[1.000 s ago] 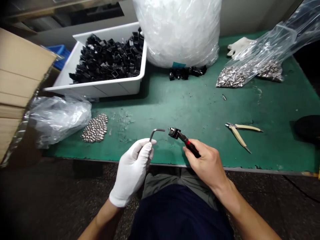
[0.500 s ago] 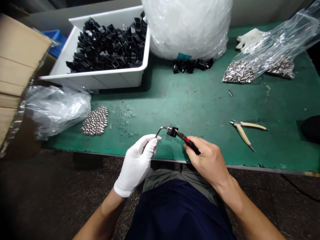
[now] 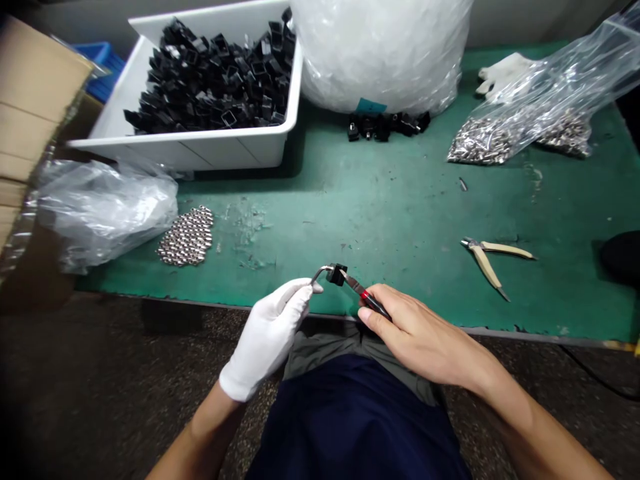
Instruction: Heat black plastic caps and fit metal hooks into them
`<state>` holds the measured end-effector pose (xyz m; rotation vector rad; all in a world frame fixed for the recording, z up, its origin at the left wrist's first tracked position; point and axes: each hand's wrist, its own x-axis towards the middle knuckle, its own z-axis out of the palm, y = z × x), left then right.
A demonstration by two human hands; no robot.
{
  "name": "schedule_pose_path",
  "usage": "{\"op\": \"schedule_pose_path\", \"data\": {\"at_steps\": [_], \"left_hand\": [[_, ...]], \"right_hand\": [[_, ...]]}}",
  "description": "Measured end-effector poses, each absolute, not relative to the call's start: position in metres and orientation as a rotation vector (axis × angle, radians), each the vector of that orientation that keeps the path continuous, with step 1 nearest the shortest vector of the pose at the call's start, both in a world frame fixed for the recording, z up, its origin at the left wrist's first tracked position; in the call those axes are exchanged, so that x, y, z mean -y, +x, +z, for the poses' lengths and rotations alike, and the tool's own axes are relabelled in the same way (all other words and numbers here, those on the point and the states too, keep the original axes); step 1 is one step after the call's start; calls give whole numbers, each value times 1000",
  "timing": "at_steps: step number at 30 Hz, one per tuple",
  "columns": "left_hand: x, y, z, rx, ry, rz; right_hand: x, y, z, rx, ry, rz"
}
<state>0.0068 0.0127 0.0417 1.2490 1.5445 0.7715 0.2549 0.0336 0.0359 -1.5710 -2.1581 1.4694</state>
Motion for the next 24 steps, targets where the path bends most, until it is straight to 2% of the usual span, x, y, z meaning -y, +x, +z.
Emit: {"op": "schedule_pose_path", "data": {"at_steps": [16, 24], "left_hand": [[0, 9, 40, -1381, 1113, 628], [-2, 9, 44, -1351, 1263, 578]], "right_hand": [[-20, 283, 23, 2068, -1591, 1751], [-28, 279, 43, 2016, -1624, 1939]]}}
